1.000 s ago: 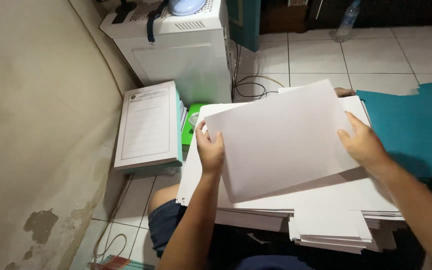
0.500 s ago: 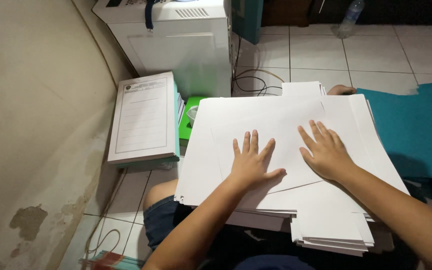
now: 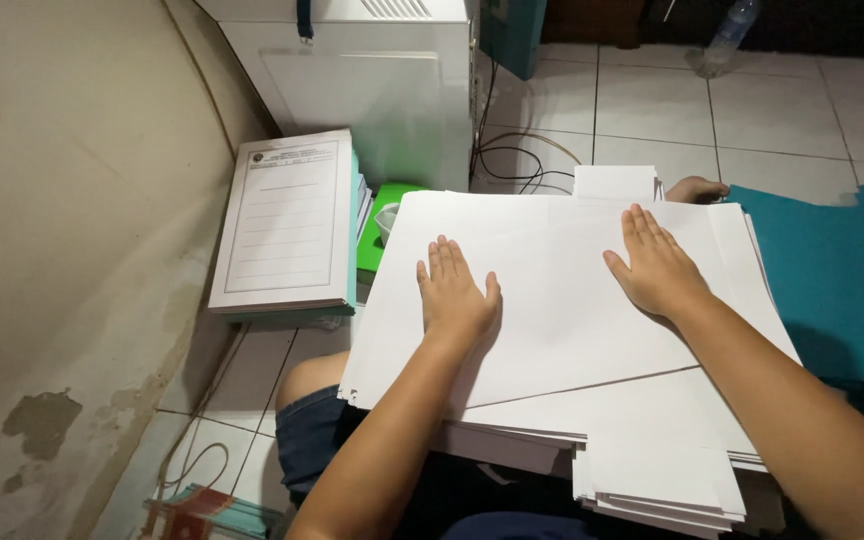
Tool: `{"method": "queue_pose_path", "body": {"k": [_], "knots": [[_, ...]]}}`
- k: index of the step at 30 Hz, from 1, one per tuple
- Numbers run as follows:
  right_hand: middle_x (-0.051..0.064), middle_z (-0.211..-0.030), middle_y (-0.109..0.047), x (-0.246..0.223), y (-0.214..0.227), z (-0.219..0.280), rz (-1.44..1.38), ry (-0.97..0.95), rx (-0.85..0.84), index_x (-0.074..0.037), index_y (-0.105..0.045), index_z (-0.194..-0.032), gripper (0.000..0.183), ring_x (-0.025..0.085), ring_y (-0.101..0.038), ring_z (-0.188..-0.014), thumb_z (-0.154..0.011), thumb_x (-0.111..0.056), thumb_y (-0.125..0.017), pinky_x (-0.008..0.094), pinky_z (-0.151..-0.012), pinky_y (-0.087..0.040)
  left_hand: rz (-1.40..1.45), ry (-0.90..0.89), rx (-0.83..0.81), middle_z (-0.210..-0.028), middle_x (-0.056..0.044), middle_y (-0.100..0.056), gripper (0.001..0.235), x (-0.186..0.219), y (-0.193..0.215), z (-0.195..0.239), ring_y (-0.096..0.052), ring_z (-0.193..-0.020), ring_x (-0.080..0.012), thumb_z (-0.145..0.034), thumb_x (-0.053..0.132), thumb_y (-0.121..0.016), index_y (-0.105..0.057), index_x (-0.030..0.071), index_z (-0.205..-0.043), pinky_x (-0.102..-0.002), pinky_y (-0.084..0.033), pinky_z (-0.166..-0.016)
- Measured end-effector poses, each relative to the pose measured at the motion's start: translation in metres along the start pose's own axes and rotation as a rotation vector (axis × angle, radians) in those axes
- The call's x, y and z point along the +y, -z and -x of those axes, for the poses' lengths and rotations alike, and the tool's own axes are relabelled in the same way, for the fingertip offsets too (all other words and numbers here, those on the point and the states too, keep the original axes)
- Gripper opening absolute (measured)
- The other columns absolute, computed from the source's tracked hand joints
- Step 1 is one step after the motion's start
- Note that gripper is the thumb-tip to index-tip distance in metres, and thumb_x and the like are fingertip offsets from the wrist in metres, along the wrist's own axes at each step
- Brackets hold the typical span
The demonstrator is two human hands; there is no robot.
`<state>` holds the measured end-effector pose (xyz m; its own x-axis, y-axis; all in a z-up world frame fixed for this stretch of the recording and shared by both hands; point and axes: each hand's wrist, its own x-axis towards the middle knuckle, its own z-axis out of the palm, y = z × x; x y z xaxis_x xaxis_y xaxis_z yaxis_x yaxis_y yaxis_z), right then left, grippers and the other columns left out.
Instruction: The person sits on the floor and repeatedly folds large white sheets of paper in half by hand. They smooth the creases and stack the folded sheets on top of a growing pile on their lap.
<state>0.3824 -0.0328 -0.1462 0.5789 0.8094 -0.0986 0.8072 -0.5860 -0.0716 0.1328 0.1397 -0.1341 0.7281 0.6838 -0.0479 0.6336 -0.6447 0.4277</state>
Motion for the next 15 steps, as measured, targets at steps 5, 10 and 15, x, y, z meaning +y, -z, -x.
{"method": "queue_pose_path", "body": {"k": [5,10,15], "knots": [[0.012,-0.174,-0.017,0.041,-0.018,0.019,0.115,0.005,-0.042,-0.006,-0.022,-0.164,0.074,0.022,-0.016,-0.16,-0.107,-0.053,-0.02,0.04,-0.13,-0.01,-0.118,0.141,-0.04,-0.167,-0.036,-0.01,0.086,-0.002,-0.005,-0.001,0.0,-0.159,-0.0448,-0.102,0.053,-0.026,-0.016,-0.012,-0.158,-0.06,0.008,-0.123],[0.02,-0.17,-0.025,-0.004,-0.01,0.04,0.186,0.084,-0.026,0.0,-0.028,-0.161,0.076,0.029,-0.018,-0.16,-0.107,-0.053,-0.024,0.044,-0.13,-0.008,-0.106,-0.002,-0.008,-0.164,-0.041,-0.013,0.087,0.013,-0.012,0.007,-0.001,-0.156,-0.0531,-0.1,0.058,-0.034,-0.025,-0.004,-0.16,-0.067,0.013,-0.119],[0.023,-0.17,-0.02,-0.08,-0.009,0.031,-0.021,0.292,-0.079,0.002,-0.021,-0.162,0.072,0.033,-0.017,-0.159,-0.106,-0.044,-0.023,0.045,-0.129,-0.009,-0.079,-0.27,-0.05,-0.165,-0.036,-0.021,0.066,0.035,-0.034,0.003,-0.01,-0.157,-0.0487,-0.102,0.036,-0.031,-0.032,0.009,-0.162,-0.07,0.0,-0.12]]}}
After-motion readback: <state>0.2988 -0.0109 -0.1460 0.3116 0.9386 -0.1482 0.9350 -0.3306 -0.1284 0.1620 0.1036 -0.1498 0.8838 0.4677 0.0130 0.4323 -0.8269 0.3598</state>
